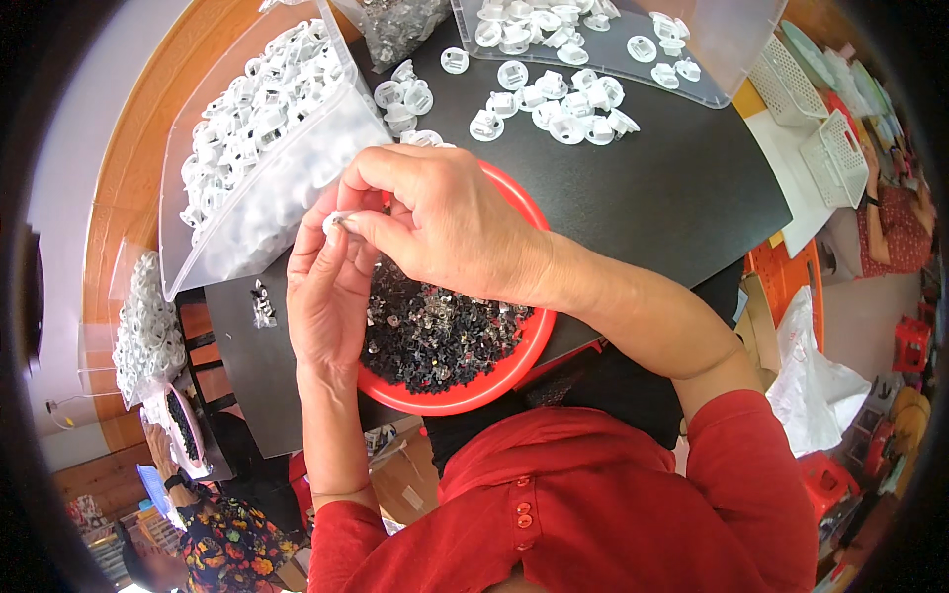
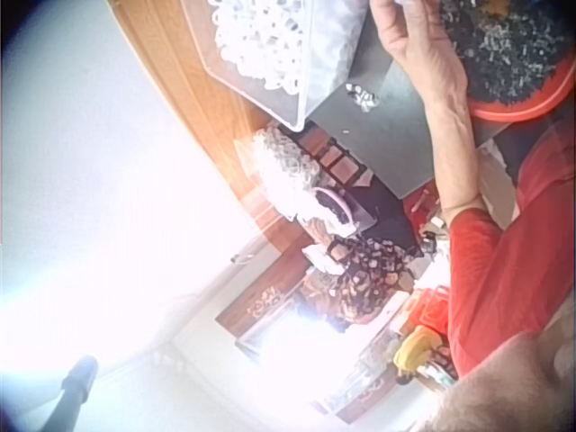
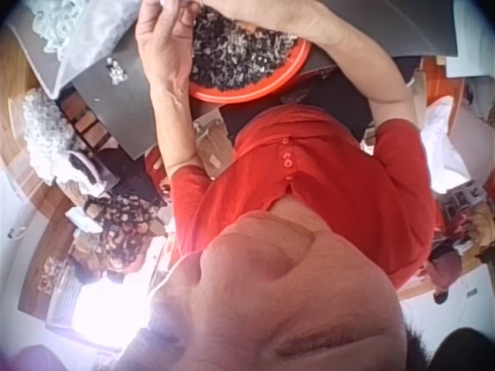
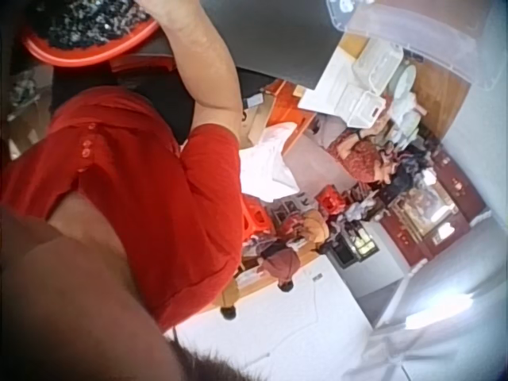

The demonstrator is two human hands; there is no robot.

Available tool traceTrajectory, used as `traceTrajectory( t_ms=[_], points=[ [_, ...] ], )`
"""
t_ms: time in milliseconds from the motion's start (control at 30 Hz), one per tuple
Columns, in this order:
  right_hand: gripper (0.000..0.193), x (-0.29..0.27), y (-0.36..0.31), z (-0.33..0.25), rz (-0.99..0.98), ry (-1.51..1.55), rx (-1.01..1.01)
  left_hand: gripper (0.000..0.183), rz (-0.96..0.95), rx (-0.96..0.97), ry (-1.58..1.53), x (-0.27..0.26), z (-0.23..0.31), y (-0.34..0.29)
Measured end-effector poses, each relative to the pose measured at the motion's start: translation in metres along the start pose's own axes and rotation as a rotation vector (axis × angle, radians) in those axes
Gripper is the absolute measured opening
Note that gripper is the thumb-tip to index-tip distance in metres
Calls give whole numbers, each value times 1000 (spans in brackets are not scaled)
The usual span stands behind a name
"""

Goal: Assembling small metal components into white plastic circular bases from a bowl of mixed parts.

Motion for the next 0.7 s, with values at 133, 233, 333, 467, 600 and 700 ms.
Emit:
traceTrajectory(
  t_ms=[133, 233, 333, 467, 600, 700],
  points=[
    [7, 0, -1, -1, 11, 2, -38, 30, -8, 3, 6, -1, 1, 0],
    [7, 0, 0, -2, -3, 19, -36, 28, -17, 3, 11, -2, 1, 0],
    [6, -1, 0, -1, -29, 26, -24, 27, 3, -18, -25, 0, 1, 1],
    [5, -2, 1, 1, -60, 69, 9, 25, 13, -19, -37, 1, 2, 1],
    [5, -3, 1, 2, -49, 61, -60, 24, -20, -2, -8, -1, 2, 1],
    [4, 0, 1, 2, -60, 27, -82, 25, -18, 36, 16, -2, 1, 0]
  ],
)
Point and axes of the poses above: each hand's wrist, its own y-axis towards the middle knuckle, its own x-axis out of the palm, z = x × y, the point moved 2 cm from there along y, towards the middle knuckle, and after that the axes turned 2 degrees about -z, right-handed, at the moved point
